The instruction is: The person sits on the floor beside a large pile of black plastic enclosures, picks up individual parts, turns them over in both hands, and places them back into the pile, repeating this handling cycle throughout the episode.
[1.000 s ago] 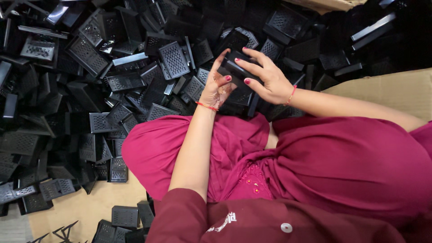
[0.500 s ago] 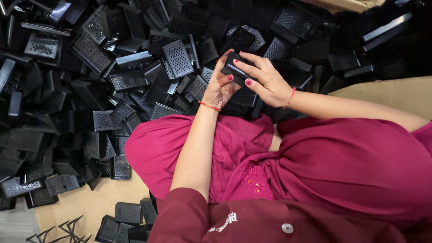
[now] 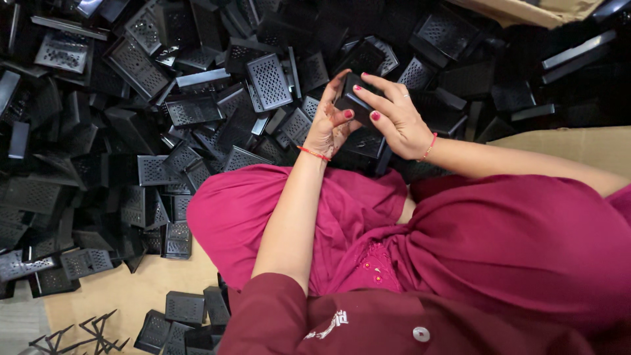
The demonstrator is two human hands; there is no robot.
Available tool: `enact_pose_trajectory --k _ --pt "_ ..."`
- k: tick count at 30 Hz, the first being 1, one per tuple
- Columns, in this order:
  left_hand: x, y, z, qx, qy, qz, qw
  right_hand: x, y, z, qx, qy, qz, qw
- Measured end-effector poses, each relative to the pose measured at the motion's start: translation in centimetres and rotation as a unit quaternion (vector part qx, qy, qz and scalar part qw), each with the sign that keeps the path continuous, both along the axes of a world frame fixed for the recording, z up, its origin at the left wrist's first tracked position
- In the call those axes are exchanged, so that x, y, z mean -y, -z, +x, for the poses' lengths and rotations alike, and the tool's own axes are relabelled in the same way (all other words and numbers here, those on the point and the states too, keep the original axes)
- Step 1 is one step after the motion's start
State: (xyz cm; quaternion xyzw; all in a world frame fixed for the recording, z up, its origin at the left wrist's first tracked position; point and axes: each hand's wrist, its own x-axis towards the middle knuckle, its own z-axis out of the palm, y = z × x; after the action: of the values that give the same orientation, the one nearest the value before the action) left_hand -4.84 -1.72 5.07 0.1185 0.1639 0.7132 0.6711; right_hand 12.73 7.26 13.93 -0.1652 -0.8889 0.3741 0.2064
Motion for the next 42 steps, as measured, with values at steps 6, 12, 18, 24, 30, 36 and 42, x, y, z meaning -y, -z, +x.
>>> enact_pose_trajectory --k 6,12,18,24,30,36,42 --pt "-1.0 -1.9 -1.2 0.031 0.005 0.008 0.999 -1.4 -2.5 -1.3 0.039 -0.015 0.004 0.999" --pt "-0.7 -2.0 -1.4 0.016 0.001 -0.008 1.000 -1.5 -4.2 -2.3 0.039 -0.086 0.001 0.996" --pt "-1.2 -2.3 -1.3 0.163 -0.039 0.033 0.985 -2.6 -4.1 -1.9 -0.035 -0.047 0.031 0.998" --pt "-1.2 -2.4 -1.9 0.206 -0.059 0.053 0.975 -3.0 -4.6 -2.1 -0.026 -0.011 0.147 0.989" --pt "-1.5 -2.4 -2.1 0.216 -0.051 0.050 0.974 -3.1 -6.3 -3.2 -0.012 -0.009 0.272 0.962" --pt "-1.7 -1.1 -1.8 0.203 -0.036 0.038 0.978 -2.8 -6.4 -3.9 -0.071 -0.057 0.253 0.963" --pt "-1.7 0.5 -1.7 0.189 -0.046 0.017 0.981 -2.7 -5.8 -3.4 -0.033 -0.019 0.187 0.982"
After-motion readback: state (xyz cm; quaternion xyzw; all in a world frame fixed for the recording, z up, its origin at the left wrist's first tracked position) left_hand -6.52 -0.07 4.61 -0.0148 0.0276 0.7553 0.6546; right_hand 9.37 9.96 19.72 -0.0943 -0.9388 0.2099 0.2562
